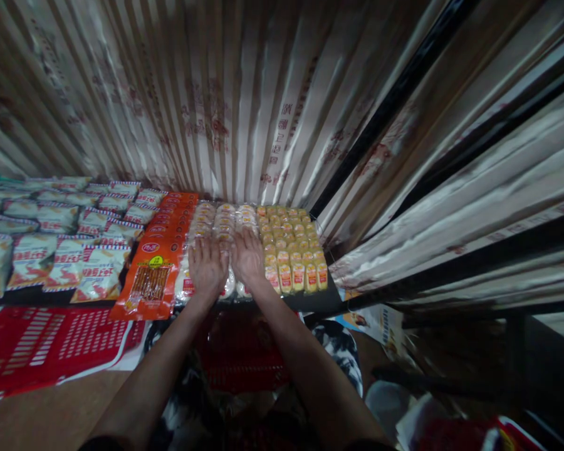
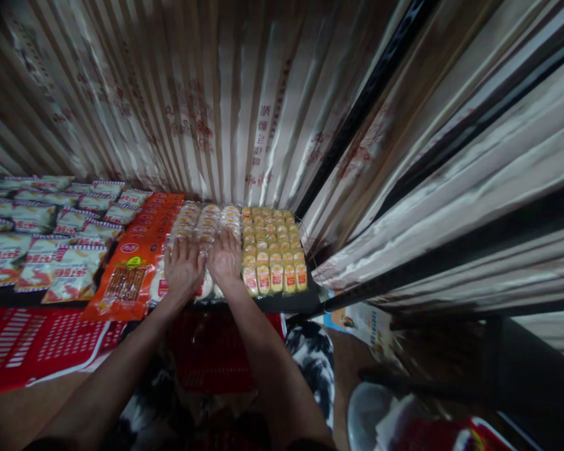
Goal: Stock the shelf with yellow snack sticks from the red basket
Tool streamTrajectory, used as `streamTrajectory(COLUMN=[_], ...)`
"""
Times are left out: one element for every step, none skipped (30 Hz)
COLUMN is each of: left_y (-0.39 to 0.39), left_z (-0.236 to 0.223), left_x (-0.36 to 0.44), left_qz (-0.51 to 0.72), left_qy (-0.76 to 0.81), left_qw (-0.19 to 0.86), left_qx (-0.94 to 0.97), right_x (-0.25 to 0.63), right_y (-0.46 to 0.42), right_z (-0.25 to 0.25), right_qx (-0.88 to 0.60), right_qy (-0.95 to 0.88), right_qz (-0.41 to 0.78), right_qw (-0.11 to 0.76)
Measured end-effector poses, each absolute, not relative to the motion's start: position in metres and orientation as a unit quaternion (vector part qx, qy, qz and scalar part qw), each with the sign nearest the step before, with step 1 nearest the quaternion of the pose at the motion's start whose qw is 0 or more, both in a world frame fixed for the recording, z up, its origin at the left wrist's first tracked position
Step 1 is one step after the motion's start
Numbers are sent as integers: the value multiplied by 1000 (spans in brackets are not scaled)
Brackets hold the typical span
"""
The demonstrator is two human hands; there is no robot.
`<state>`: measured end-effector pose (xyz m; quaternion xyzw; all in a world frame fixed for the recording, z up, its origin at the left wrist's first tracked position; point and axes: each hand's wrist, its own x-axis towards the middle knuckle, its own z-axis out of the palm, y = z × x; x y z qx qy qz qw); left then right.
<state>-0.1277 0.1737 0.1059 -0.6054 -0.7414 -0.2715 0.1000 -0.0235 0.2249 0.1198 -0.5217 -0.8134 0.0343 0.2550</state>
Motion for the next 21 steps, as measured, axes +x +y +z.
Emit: streamTrajectory(left_y=[172, 169, 166, 161, 155, 148, 141, 133, 125, 116, 108, 101, 94, 87, 80, 74, 69, 63, 58, 53, 49], left_z=[107, 107, 107, 105, 103, 100, 96, 92, 88, 84, 80, 76, 73, 69, 65, 60, 54, 48, 41, 34, 27], left_x=[-126, -125, -122, -119, -116, -112, -107, -102, -96, -90, -84, -78, -72, -67, -63, -59, -56, -53, -50, -48, -47], left_qz=[-281, -290, -299, -309, -319, -329, -340, -351, -358, -368, -377, -384, -392, -398, -399, -395, -386, -370, -351, -329, -305], left_qy=[-735, -727, -717, -705, -691, -676, -657, -637, -623, -607, -590, -571, -549, -531, -518, -511, -508, -510, -512, -514, -518], left_qw=[99, 99, 99, 99, 100, 99, 96, 93, 87, 87, 85, 80, 72, 57, 36, 14, -7, -27, -45, -65, -92], left_qx=[-609, -614, -622, -631, -641, -652, -666, -680, -690, -700, -709, -721, -734, -746, -756, -763, -770, -776, -783, -790, -794], right_x=[-20, -17, -12, -7, -1, 5, 11, 17, 23, 28, 34, 39, 44, 50, 55, 60, 64, 69, 72, 74, 76], right_y=[223, 220, 216, 211, 205, 199, 191, 182, 173, 164, 154, 144, 134, 125, 117, 108, 101, 94, 87, 81, 76], right_z=[121, 122, 122, 122, 122, 121, 118, 115, 111, 105, 99, 92, 84, 76, 67, 59, 51, 44, 38, 32, 27], right_qx=[-516, -511, -505, -499, -492, -482, -475, -469, -461, -454, -453, -448, -434, -410, -396, -394, -398, -404, -406, -402, -398], right_qy=[-811, -808, -807, -807, -808, -810, -811, -811, -811, -811, -808, -807, -811, -819, -823, -820, -816, -811, -811, -814, -818], right_qz=[33, 33, 32, 33, 34, 36, 39, 43, 47, 53, 59, 60, 60, 62, 69, 71, 75, 82, 91, 101, 107], right_qw=[274, 290, 303, 314, 324, 331, 340, 348, 358, 365, 371, 379, 389, 397, 401, 409, 413, 415, 412, 406, 402])
